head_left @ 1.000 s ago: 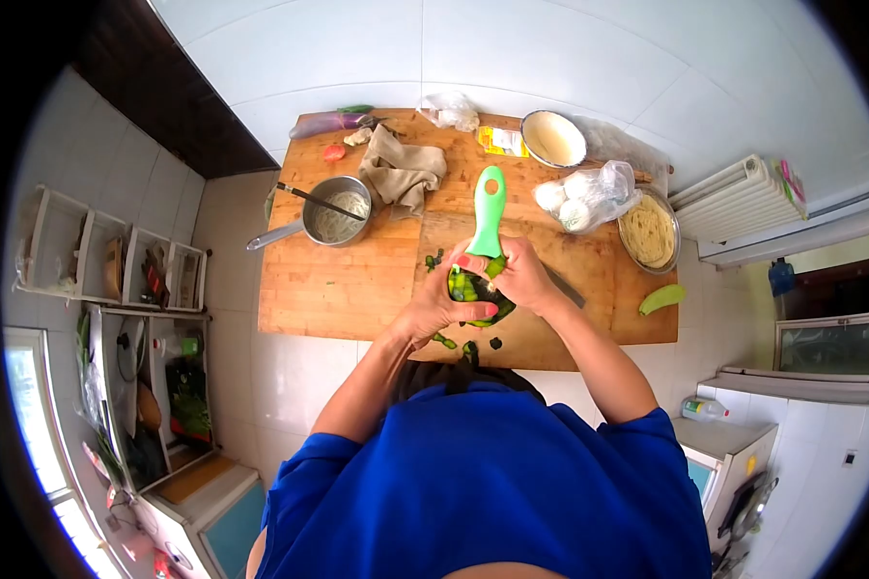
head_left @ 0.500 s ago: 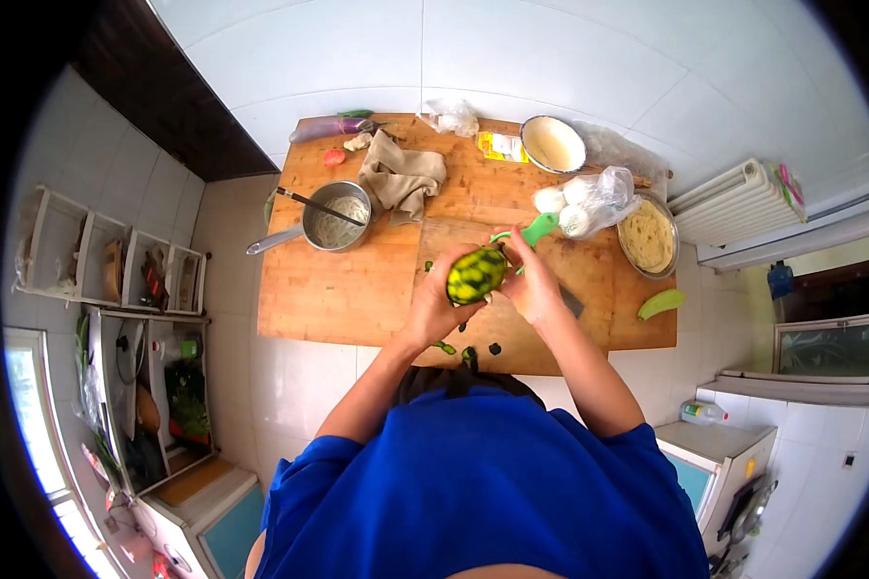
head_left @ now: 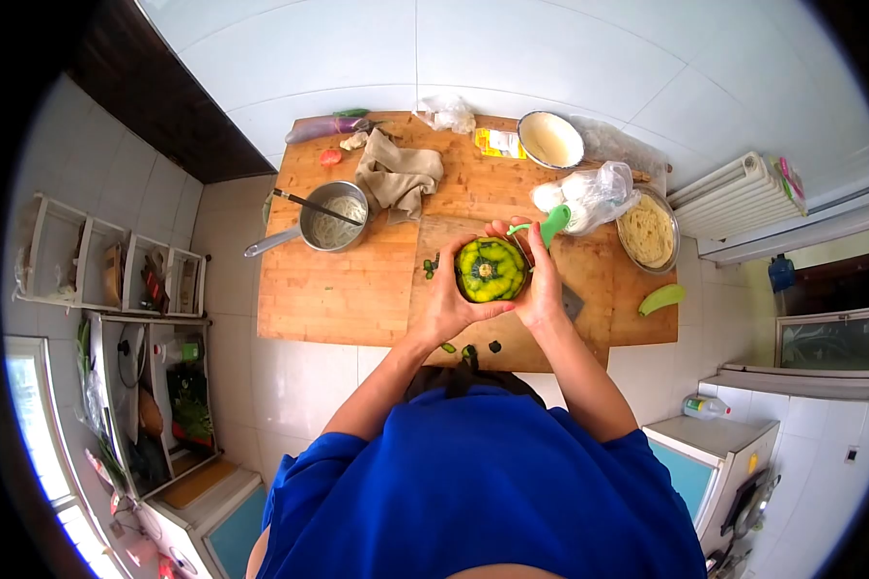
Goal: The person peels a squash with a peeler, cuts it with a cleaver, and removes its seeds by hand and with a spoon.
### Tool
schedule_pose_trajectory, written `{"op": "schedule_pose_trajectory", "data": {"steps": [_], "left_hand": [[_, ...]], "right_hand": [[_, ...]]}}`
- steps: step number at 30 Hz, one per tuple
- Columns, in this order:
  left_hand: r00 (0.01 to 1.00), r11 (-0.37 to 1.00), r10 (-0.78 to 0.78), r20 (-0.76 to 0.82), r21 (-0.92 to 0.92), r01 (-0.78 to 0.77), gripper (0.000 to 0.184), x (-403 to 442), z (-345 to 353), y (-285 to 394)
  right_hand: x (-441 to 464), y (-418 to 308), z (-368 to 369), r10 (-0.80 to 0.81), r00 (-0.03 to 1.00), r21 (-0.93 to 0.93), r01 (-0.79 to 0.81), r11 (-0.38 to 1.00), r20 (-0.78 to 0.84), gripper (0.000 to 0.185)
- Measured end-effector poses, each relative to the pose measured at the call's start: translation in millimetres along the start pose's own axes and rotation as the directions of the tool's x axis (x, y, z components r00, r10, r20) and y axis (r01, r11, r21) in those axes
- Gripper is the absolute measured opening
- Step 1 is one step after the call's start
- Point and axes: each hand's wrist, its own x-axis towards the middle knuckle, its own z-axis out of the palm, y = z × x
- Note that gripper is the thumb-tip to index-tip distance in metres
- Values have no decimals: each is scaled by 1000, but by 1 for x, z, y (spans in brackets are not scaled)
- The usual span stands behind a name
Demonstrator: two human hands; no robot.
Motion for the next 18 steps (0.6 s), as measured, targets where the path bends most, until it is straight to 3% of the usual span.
{"op": "schedule_pose_trajectory", "data": {"steps": [3,4,5,6,7,8,9,10,12,16,18], "left_hand": [[1000,989,18,25,145,-21,97,0,-6,-12],[957,937,-279,79,-197,289,91,0,-8,-21],[823,677,-521,225,-479,559,86,-3,-10,-29],[742,468,-599,301,-621,629,78,-4,-15,-38],[684,359,-632,363,-646,674,75,-6,-21,-53],[628,309,-684,372,-632,711,72,-11,-27,-71],[569,258,-730,379,-618,743,68,-15,-32,-86],[564,256,-733,381,-614,747,68,-17,-35,-91],[438,274,-863,253,-495,825,75,-21,-38,-98],[472,152,-800,372,-634,758,74,-22,-33,-107],[460,198,-829,318,-603,773,72,-19,-27,-120]], "right_hand": [[4,3,-9,-4,1000,-73,3,997,-18,29],[12,3,-17,-16,1000,-307,12,952,-11,28],[16,5,-27,-18,1000,-521,12,854,-6,28],[17,3,-29,-29,999,-687,2,727,-28,28],[32,11,-61,-86,995,-855,6,518,-45,27],[41,10,-86,-17,999,-992,-28,127,-30,24],[45,8,-105,56,998,-958,-25,-286,-42,22],[44,7,-116,56,997,-959,-29,-282,-47,22],[35,7,-135,46,959,-808,-209,-551,-280,18],[28,-7,-170,11,963,-730,-196,-654,-268,17],[31,-10,-193,-203,954,-700,-300,-649,-220,17]]}}
